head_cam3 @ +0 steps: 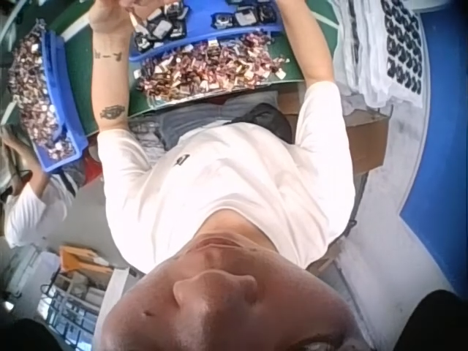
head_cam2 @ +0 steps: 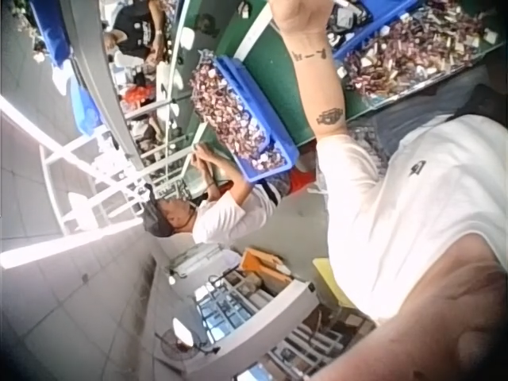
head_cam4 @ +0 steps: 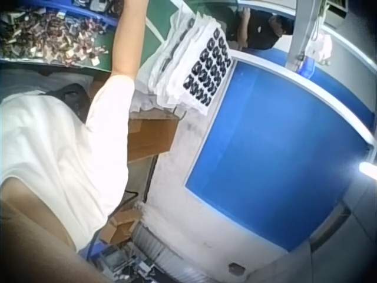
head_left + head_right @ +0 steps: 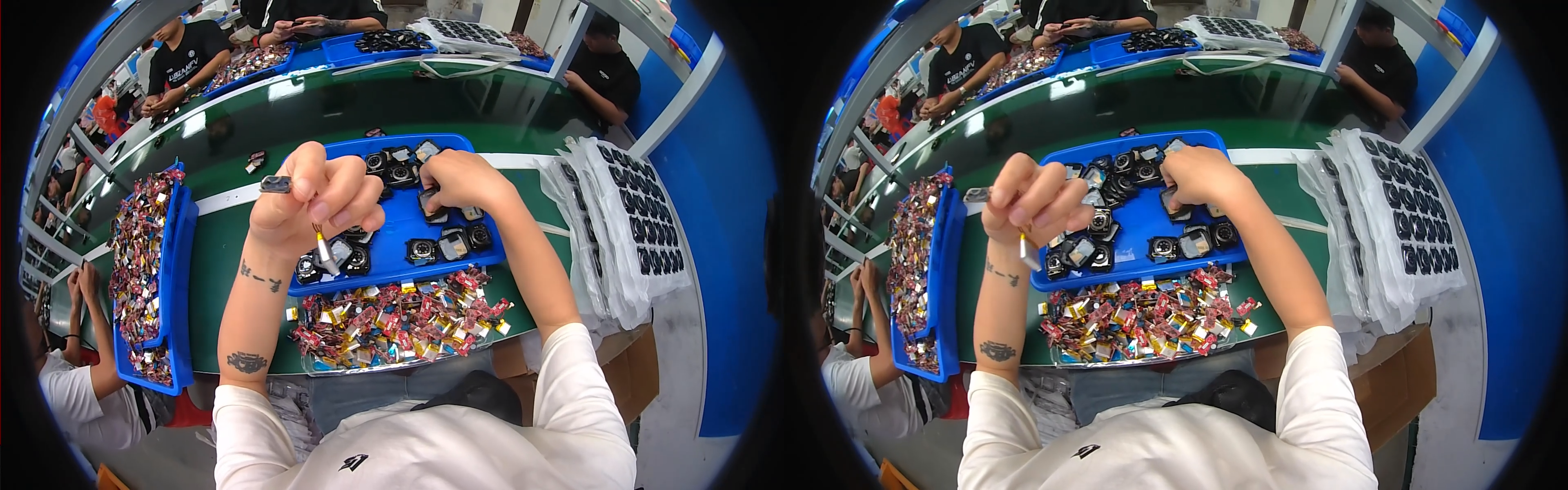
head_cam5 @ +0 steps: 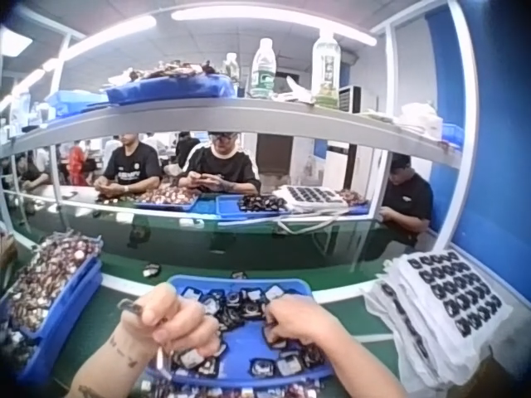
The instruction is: The worker is assembling components of smartwatches at a production line station.
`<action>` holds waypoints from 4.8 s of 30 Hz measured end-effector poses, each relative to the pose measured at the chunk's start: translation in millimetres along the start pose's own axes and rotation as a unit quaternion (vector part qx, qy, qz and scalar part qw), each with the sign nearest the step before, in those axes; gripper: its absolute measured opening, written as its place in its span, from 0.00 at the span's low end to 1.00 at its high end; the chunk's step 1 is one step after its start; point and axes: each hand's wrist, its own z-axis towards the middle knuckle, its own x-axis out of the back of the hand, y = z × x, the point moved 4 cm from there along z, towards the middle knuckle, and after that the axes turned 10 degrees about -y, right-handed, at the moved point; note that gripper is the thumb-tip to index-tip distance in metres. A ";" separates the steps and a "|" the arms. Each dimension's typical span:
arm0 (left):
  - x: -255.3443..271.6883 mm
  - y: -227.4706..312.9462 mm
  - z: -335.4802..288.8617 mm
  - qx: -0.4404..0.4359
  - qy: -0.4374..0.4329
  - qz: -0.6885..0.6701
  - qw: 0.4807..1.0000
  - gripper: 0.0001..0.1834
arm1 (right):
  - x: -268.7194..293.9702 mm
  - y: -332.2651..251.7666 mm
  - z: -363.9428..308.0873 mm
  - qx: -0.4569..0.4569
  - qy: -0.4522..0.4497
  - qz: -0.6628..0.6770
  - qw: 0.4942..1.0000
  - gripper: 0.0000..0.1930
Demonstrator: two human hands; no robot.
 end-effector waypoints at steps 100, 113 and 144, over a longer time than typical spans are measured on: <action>-24.8 16.7 7.1 0.185 0.439 0.556 0.681 0.09 | 41.8 -62.4 -55.5 0.257 0.317 0.488 0.772 0.09; -24.6 12.6 6.4 0.159 0.432 0.522 0.718 0.07 | 41.7 -61.4 -56.6 0.232 0.336 0.467 0.784 0.11; -29.5 14.3 9.9 0.137 0.409 0.584 0.688 0.06 | 45.4 -57.0 -60.0 0.283 0.302 0.532 0.739 0.12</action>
